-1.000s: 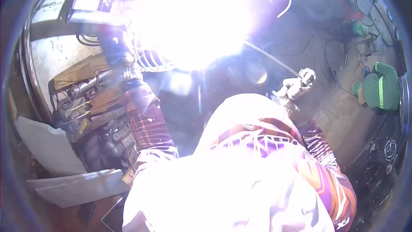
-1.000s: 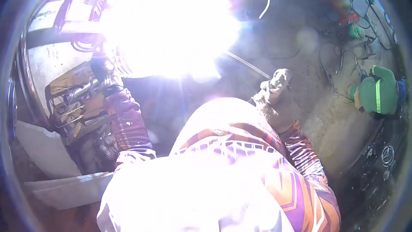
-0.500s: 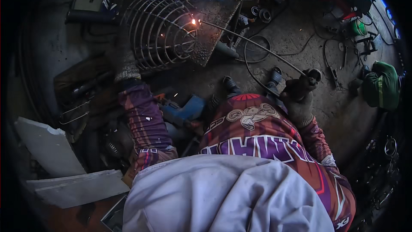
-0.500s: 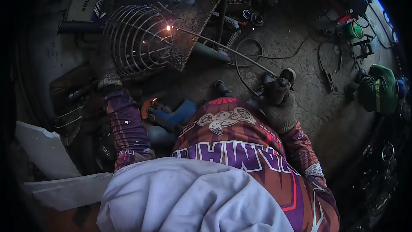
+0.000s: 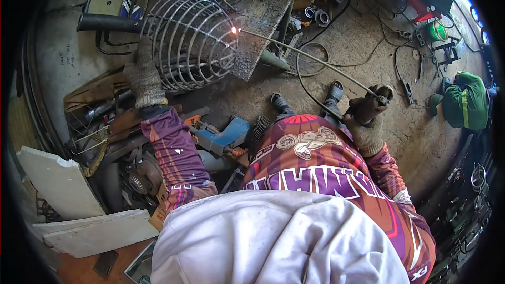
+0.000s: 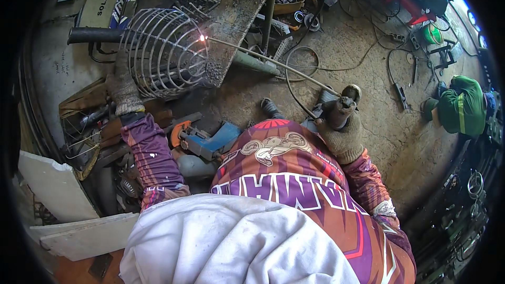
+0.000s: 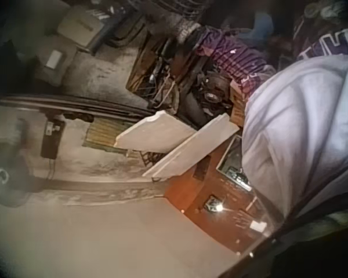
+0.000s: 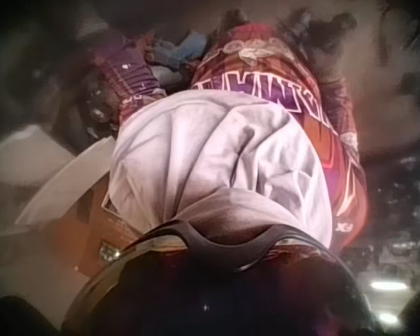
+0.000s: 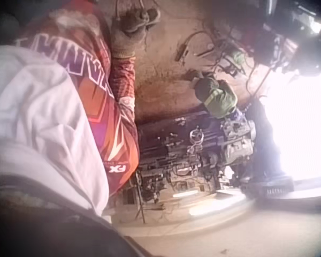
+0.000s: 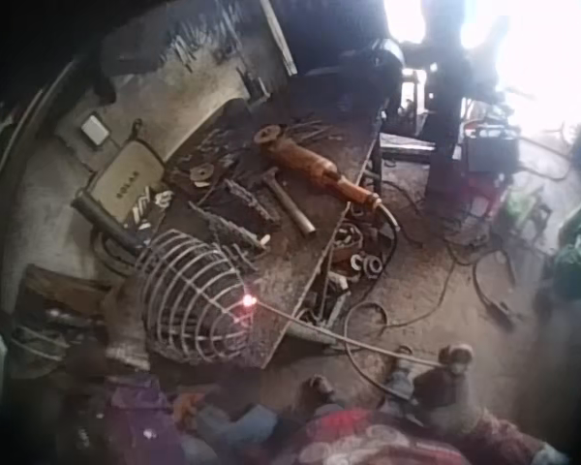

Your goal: The person welds a metal grid structure to a pipe using a welding rod and electrode holder. The person holds the grid with a gloved hand while applying the weld at multiple points along the joints.

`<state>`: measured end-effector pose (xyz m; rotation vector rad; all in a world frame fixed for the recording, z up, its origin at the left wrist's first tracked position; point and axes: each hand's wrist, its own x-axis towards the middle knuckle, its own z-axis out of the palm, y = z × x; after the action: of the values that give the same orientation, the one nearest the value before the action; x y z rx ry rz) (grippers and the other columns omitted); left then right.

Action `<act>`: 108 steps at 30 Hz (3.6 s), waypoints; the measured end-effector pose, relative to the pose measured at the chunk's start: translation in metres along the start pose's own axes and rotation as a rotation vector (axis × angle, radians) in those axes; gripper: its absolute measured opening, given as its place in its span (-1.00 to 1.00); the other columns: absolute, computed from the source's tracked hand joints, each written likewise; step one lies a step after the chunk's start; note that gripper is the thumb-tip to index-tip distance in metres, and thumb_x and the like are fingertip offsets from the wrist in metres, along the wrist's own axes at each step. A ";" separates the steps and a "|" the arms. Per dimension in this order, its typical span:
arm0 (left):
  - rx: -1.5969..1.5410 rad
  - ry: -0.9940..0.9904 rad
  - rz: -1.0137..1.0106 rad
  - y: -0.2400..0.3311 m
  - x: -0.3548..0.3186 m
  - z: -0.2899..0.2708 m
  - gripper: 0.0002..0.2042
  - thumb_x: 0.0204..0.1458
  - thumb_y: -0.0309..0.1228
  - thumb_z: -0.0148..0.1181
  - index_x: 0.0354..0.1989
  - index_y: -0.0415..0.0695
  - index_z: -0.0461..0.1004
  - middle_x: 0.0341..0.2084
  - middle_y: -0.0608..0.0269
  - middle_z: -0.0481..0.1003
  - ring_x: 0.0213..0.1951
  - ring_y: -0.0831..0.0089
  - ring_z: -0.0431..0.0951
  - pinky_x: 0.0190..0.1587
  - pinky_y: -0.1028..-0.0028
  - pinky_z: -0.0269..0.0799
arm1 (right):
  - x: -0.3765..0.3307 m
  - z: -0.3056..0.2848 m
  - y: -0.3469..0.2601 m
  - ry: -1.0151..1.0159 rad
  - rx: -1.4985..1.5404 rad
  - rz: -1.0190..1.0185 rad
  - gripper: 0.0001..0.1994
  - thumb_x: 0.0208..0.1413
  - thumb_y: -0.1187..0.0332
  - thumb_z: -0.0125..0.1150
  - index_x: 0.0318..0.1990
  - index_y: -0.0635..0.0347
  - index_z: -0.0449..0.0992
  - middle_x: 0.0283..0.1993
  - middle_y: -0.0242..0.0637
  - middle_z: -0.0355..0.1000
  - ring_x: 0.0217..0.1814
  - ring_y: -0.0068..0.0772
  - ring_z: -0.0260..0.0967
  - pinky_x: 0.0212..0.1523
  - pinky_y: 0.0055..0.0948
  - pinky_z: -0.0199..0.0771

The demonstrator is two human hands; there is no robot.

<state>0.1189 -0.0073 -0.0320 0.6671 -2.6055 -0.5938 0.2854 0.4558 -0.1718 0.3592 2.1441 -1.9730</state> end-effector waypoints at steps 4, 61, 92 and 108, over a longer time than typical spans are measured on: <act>-0.357 0.061 0.070 -0.005 0.006 -0.001 -0.37 0.05 0.15 0.22 -0.26 -0.36 0.57 -0.47 0.02 0.59 -0.41 0.31 0.47 -0.25 0.26 0.33 | 0.003 -0.001 0.000 -0.003 0.032 0.002 -0.66 -0.06 0.45 0.37 -0.09 0.24 0.49 -0.26 -0.33 0.49 -0.23 -0.48 0.44 -0.15 -0.41 0.46; 0.072 0.287 0.418 -0.011 0.006 -0.005 -0.80 0.17 -0.29 0.19 -0.17 -0.15 0.54 -0.58 0.25 0.50 -0.56 0.42 0.53 -0.53 0.39 0.45 | 0.008 0.016 -0.024 -0.147 0.336 -0.025 -0.69 0.03 0.58 0.24 -0.06 0.27 0.36 -0.33 -0.38 0.36 -0.32 -0.58 0.35 -0.28 -0.50 0.43; -0.522 0.179 0.009 0.018 -0.003 -0.003 -0.60 0.08 -0.06 0.32 -0.30 -0.25 0.59 -0.51 0.27 0.54 -0.50 0.56 0.44 -0.41 0.46 0.33 | 0.008 0.016 -0.030 -0.045 0.081 0.024 -0.74 -0.03 0.44 0.34 -0.16 0.24 0.50 -0.35 -0.42 0.46 -0.33 -0.56 0.40 -0.25 -0.46 0.44; -0.083 0.086 0.287 -0.021 0.016 -0.007 -0.62 0.26 -0.18 0.04 0.09 -0.21 0.43 -0.28 0.24 0.55 -0.32 0.45 0.54 -0.26 0.46 0.48 | 0.014 0.014 -0.025 -0.087 0.307 0.059 -0.73 -0.04 0.45 0.34 -0.16 0.25 0.47 -0.33 -0.41 0.44 -0.31 -0.53 0.42 -0.25 -0.45 0.44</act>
<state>0.1169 -0.0350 -0.0321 0.2783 -2.5168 -0.5652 0.2634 0.4406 -0.1534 0.3715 1.7594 -2.2412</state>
